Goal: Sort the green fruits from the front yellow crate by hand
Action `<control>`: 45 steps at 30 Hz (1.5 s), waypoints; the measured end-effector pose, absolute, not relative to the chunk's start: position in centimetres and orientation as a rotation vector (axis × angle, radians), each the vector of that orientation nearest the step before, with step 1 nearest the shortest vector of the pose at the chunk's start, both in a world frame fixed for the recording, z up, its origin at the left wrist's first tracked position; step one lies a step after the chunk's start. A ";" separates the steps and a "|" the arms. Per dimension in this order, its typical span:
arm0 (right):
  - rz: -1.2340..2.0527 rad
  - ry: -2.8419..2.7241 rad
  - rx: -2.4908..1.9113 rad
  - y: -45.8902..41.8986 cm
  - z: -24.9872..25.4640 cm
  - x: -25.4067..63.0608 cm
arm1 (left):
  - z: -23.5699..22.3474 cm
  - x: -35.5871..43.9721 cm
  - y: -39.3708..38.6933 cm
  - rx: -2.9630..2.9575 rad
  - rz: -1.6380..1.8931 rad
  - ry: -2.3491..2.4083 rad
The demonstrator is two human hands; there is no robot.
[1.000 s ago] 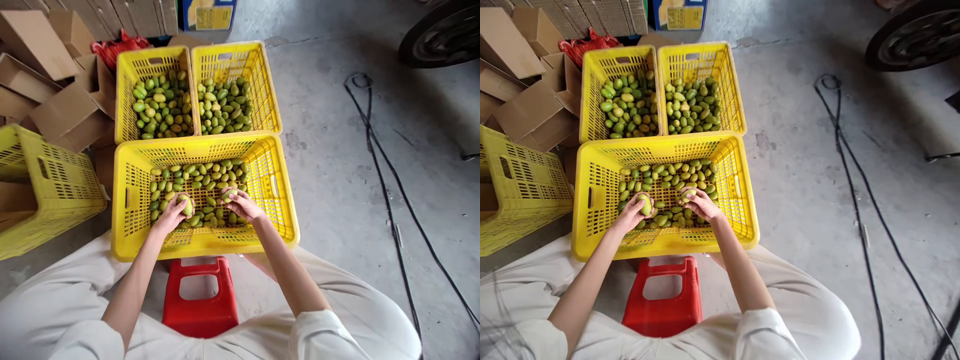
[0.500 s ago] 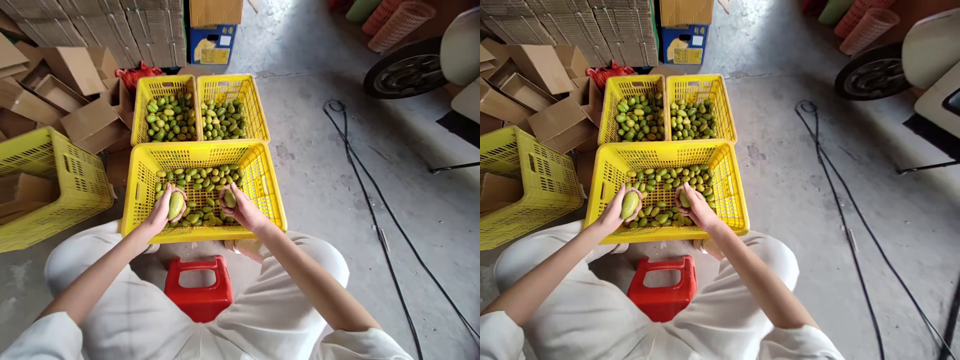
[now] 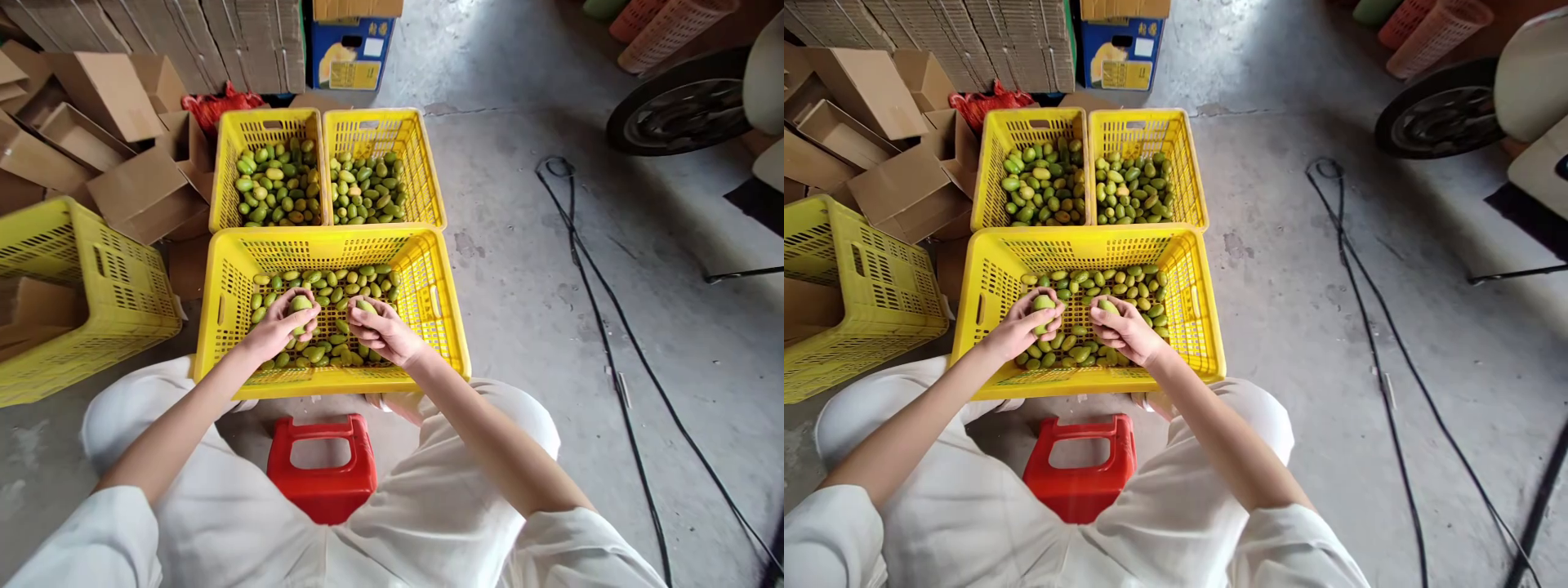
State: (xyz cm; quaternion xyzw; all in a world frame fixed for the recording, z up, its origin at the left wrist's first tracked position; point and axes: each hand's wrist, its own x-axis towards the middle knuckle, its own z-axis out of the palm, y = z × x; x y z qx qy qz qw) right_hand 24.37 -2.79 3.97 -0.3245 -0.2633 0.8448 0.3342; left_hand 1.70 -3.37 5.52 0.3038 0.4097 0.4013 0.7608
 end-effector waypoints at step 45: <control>2.048 -0.457 -0.962 -1.0 1.2 24.9 | 5.2 1.1 -1.6 0.193 0.918 0.975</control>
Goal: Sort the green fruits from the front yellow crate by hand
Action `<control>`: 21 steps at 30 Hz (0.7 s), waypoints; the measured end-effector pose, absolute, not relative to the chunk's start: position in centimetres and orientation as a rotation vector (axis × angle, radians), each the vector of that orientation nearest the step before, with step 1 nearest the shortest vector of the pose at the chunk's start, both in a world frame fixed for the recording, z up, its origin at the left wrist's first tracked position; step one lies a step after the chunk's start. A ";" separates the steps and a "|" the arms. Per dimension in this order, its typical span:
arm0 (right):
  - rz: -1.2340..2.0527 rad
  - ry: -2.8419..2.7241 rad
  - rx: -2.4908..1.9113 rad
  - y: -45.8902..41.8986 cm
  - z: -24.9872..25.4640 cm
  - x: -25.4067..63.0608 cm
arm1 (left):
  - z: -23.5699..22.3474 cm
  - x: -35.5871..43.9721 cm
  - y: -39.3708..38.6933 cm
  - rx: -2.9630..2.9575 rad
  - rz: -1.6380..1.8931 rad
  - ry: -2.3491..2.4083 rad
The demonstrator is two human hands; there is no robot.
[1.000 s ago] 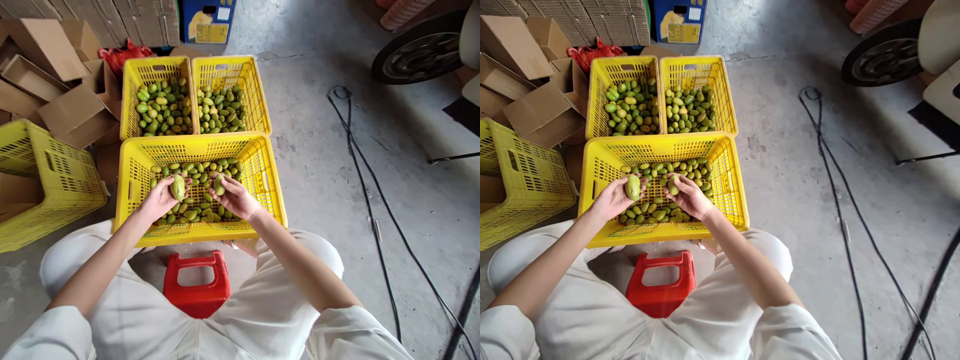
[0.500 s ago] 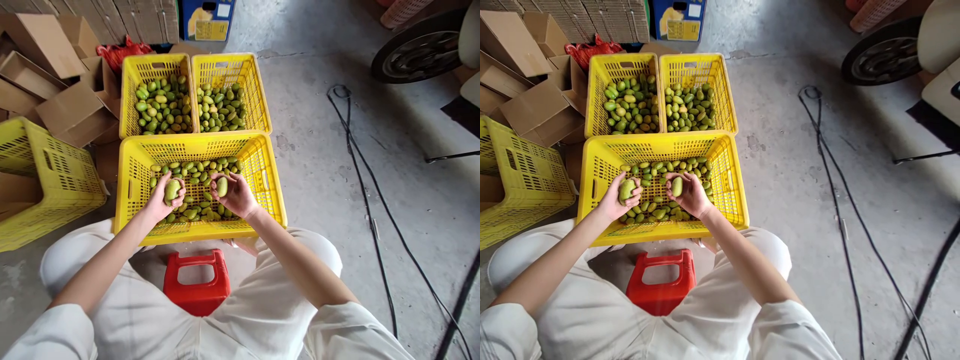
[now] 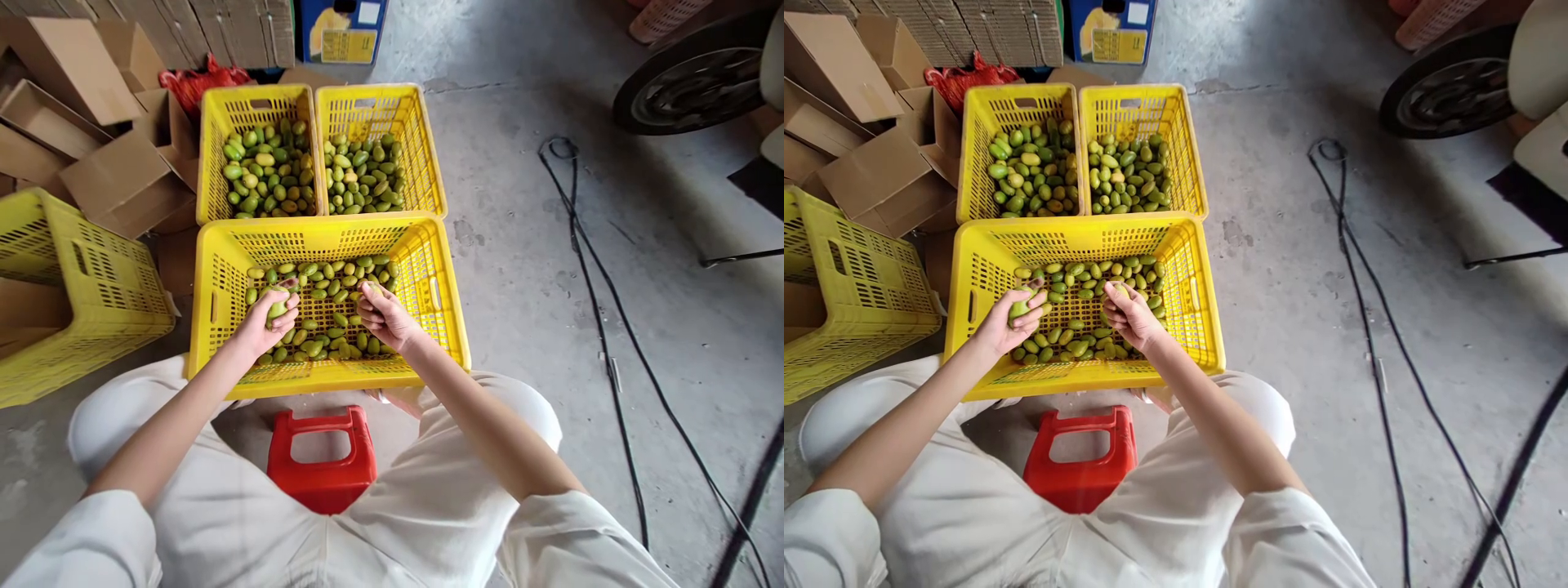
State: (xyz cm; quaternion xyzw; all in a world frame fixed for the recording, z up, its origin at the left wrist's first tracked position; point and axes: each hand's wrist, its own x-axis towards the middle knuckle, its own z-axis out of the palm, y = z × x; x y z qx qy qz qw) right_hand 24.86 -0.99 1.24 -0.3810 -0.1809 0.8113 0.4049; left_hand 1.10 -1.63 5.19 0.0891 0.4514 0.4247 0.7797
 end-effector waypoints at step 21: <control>1.917 -0.364 -1.029 0.0 1.6 25.4 | 6.8 -1.0 0.7 0.185 1.156 1.128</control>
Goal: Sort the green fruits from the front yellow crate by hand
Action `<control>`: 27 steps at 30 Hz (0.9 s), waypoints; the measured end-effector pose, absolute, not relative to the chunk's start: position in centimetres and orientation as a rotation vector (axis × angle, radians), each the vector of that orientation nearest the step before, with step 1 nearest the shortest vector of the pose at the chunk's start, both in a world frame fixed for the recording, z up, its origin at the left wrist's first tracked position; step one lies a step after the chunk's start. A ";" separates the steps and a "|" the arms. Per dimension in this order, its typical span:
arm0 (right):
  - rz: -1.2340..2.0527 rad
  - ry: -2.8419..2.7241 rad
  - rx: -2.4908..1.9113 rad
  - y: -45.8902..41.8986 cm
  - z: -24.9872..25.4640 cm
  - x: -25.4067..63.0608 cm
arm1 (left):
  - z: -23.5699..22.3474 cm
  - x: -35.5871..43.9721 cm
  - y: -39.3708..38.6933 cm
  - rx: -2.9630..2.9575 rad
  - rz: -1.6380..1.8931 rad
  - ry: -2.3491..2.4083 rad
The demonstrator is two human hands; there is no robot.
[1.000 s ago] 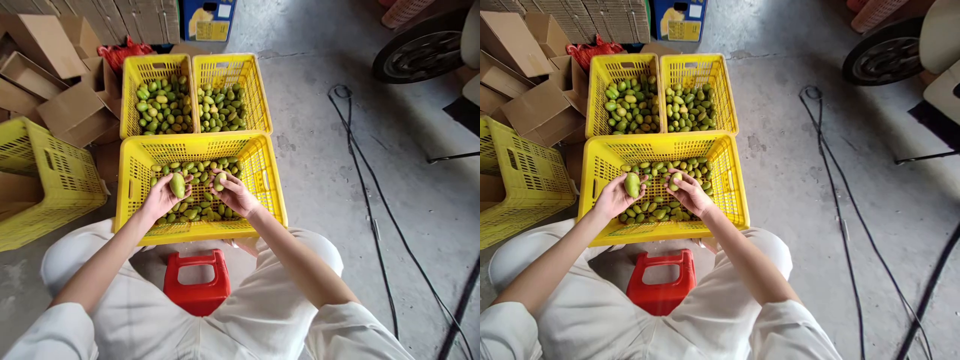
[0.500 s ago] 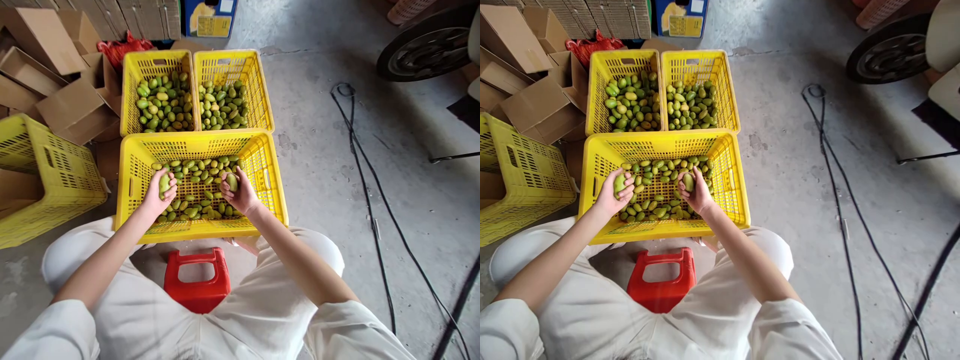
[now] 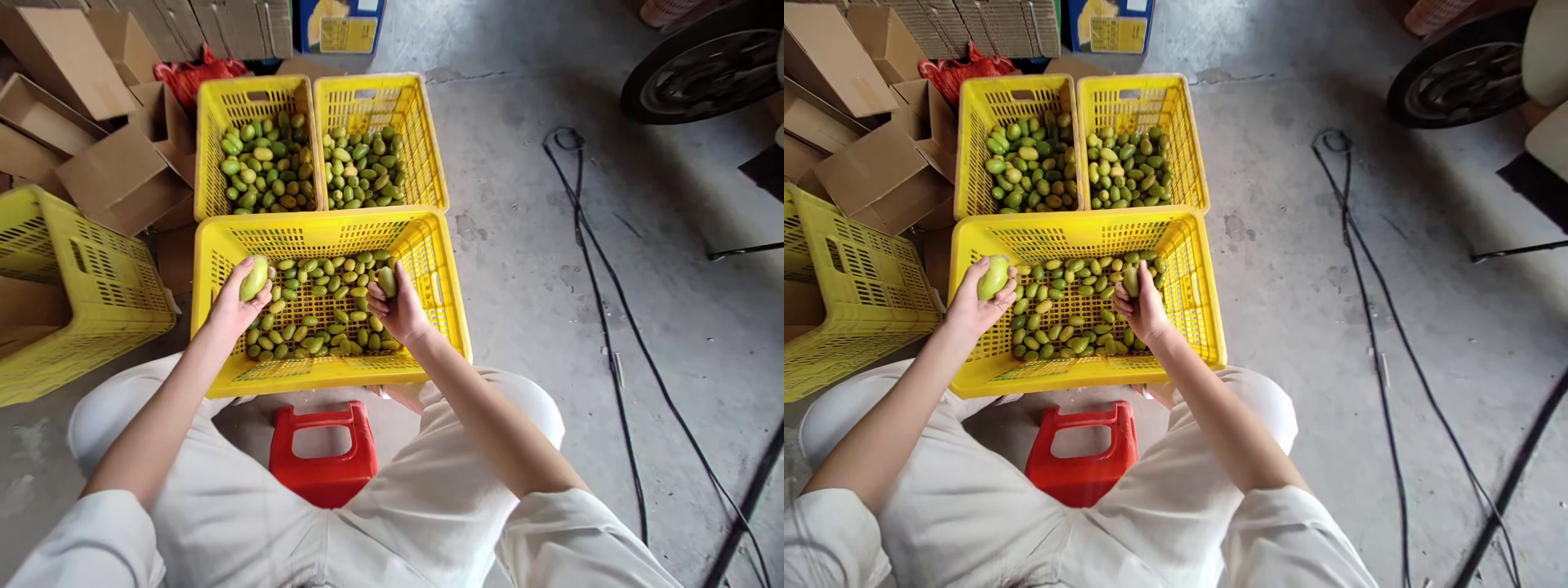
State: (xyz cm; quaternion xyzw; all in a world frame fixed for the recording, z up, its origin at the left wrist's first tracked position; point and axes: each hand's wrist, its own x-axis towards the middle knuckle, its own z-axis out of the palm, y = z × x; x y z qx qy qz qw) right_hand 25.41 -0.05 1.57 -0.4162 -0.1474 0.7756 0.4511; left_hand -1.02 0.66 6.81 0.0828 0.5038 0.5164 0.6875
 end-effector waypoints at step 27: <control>2.021 -0.226 -0.963 0.7 1.9 26.7 | 6.4 -1.4 0.6 0.102 1.085 1.064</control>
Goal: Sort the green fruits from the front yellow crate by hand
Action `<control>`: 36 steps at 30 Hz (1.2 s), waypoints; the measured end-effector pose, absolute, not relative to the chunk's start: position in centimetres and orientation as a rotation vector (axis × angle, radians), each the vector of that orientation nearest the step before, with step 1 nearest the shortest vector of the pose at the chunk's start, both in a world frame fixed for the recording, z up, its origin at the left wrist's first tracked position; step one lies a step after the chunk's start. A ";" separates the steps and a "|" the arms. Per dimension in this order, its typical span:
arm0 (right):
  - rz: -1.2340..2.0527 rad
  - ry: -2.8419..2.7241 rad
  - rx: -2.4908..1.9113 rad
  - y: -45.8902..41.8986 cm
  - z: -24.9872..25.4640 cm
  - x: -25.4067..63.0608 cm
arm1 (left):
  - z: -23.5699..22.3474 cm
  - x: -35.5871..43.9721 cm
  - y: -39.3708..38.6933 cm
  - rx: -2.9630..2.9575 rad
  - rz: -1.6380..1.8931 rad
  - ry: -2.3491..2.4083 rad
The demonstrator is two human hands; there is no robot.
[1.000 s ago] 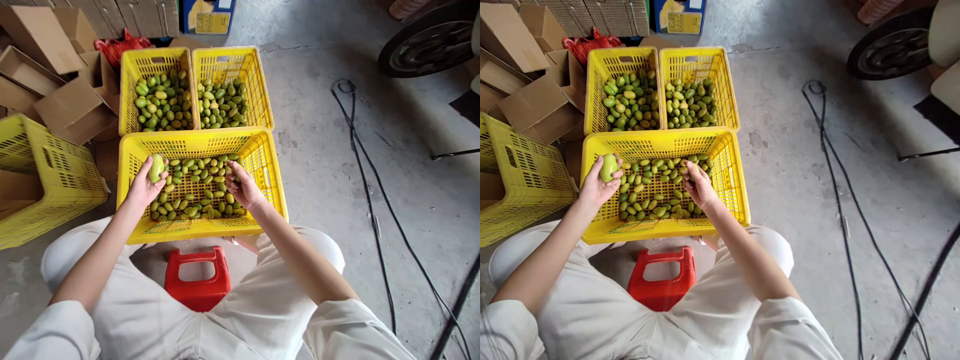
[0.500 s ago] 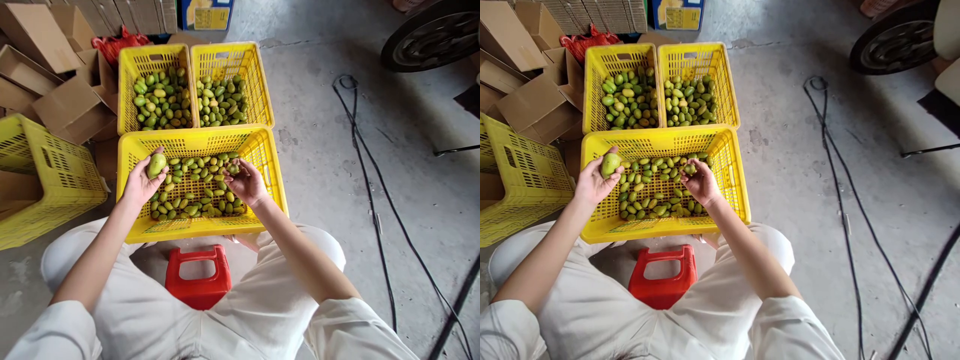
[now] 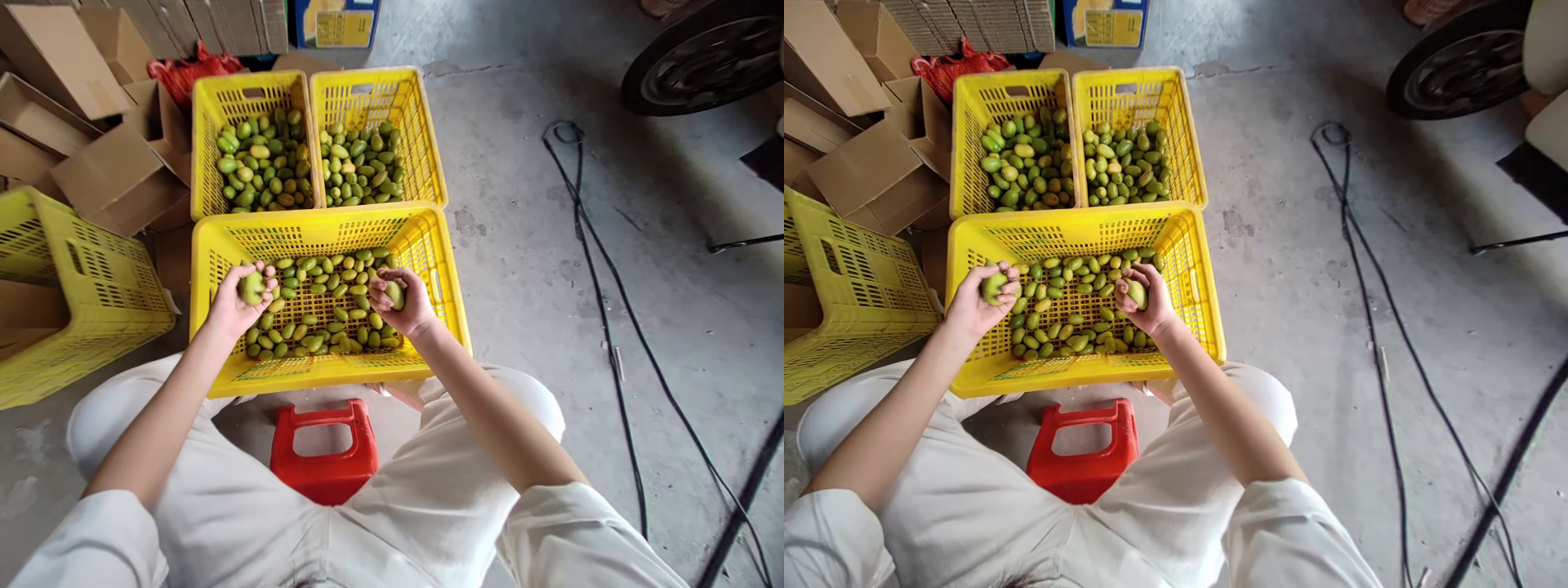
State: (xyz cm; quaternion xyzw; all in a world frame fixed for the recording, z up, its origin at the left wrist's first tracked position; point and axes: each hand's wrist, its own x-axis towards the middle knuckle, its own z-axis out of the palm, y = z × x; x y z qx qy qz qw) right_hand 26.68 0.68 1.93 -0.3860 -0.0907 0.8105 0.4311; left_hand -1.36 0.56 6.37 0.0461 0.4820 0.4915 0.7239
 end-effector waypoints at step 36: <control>1.909 -0.331 -0.989 0.9 2.9 26.9 | 6.1 -1.6 0.4 0.278 0.944 1.045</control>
